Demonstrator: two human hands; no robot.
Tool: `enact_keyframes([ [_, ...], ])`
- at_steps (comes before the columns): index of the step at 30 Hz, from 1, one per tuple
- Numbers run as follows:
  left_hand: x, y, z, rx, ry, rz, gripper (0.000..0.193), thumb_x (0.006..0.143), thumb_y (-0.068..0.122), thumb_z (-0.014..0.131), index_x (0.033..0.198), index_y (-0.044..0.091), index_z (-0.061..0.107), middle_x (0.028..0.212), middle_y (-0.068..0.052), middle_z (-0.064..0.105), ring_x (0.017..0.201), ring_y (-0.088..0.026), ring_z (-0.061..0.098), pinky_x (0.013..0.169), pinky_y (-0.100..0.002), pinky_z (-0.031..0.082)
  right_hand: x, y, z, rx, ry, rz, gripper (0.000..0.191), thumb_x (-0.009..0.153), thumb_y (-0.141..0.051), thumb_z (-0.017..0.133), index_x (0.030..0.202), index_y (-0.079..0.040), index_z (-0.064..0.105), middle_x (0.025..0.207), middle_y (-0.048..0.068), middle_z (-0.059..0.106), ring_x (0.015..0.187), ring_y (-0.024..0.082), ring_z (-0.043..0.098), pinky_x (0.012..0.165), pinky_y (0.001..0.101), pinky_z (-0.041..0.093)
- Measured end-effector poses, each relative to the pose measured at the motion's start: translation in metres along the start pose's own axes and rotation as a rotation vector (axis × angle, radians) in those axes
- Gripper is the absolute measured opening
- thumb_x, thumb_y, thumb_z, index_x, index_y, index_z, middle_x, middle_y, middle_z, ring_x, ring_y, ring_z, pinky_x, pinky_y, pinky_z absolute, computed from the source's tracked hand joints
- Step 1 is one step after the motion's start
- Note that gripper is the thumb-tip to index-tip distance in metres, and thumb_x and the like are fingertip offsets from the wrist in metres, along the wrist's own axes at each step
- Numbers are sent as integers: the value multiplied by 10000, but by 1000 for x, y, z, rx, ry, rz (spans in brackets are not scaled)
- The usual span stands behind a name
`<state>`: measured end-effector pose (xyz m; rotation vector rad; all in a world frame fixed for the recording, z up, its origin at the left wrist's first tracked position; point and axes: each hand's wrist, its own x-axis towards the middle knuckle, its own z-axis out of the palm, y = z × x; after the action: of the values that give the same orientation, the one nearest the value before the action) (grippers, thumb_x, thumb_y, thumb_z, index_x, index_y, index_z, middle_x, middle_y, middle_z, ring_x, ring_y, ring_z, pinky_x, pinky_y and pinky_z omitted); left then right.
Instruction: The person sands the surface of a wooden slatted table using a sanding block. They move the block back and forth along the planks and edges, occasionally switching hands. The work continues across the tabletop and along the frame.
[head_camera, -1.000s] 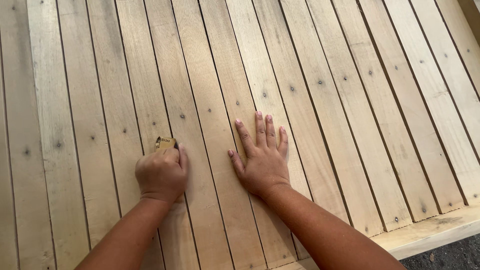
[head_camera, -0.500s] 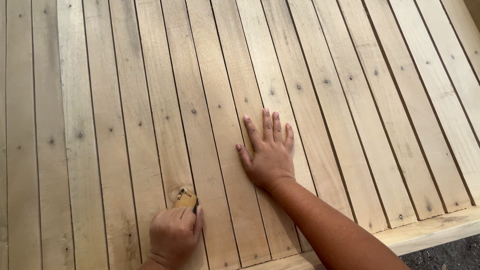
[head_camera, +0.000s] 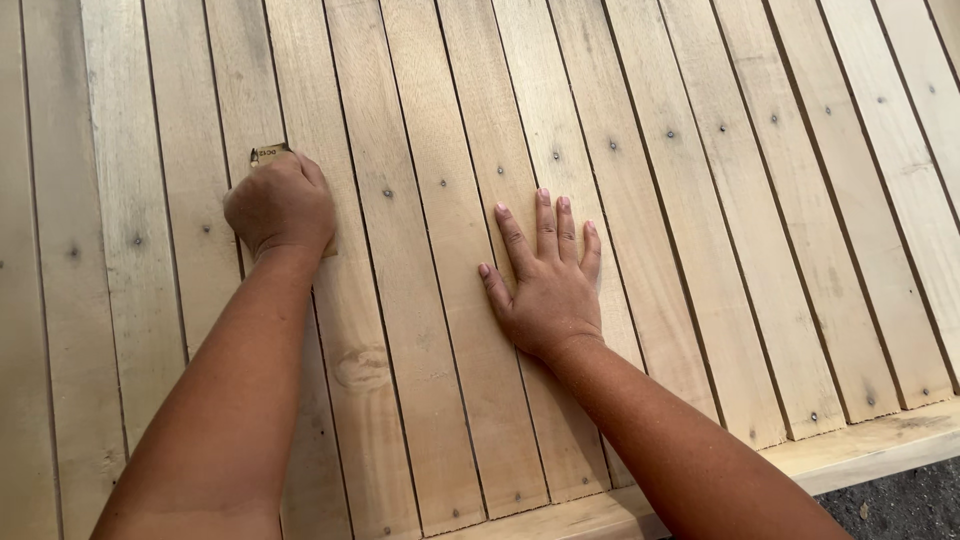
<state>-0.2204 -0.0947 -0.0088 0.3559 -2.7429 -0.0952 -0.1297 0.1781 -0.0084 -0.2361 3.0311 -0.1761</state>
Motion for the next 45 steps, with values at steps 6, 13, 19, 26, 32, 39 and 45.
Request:
enact_keyframes([
  [6, -159, -21, -80, -161, -99, 330, 385, 902, 207, 693, 555, 98, 570, 519, -96, 566, 460, -296, 534, 503, -445, 430, 1, -1, -3, -1, 47, -25, 696, 1002, -600, 331, 1620, -307, 205, 1677, 207, 103, 1548, 362, 34, 1201, 562, -6],
  [13, -161, -30, -67, -244, -138, 340, 408, 894, 196, 696, 518, 107, 564, 501, -70, 564, 438, -268, 520, 484, -420, 413, 2, 1, -3, -26, 36, -28, 705, 987, -601, 331, 1614, -309, 199, 1662, 218, 95, 1537, 372, 27, 1190, 574, -9],
  [19, -32, -26, -7, -29, -99, 98, 447, 1016, 233, 625, 583, 123, 636, 538, -75, 599, 418, -238, 540, 471, -403, 439, 1, 3, 2, -26, 47, -35, 707, 998, -604, 323, 1627, -307, 193, 1675, 213, 94, 1546, 364, 35, 1197, 571, -9],
  [26, -60, -21, -29, -45, -38, 128, 408, 1004, 257, 632, 623, 110, 635, 585, -79, 615, 459, -267, 542, 532, -426, 455, -2, 2, -2, -23, 13, -20, 700, 1001, -590, 327, 1628, -308, 192, 1682, 201, 85, 1554, 358, 24, 1204, 569, -14],
  [32, -217, -36, -104, -343, -201, 472, 370, 870, 188, 686, 538, 109, 542, 510, -55, 548, 447, -241, 533, 484, -404, 429, 1, 1, -5, -26, 6, -12, 702, 997, -598, 328, 1621, -307, 190, 1680, 203, 87, 1554, 355, 21, 1204, 570, -14],
  [39, -71, -8, -40, -133, -73, 214, 407, 961, 245, 664, 578, 118, 609, 563, -79, 601, 465, -269, 561, 497, -421, 448, 2, 3, -2, -29, 67, -43, 711, 995, -592, 340, 1625, -300, 189, 1671, 214, 97, 1544, 363, 30, 1194, 573, -17],
  [45, 42, 14, -5, 45, 52, 72, 413, 1023, 265, 639, 621, 168, 637, 520, -31, 589, 405, -176, 528, 423, -380, 434, -1, 6, 0, -37, 28, -15, 701, 990, -595, 346, 1616, -310, 212, 1670, 213, 98, 1544, 366, 24, 1199, 571, -23],
])
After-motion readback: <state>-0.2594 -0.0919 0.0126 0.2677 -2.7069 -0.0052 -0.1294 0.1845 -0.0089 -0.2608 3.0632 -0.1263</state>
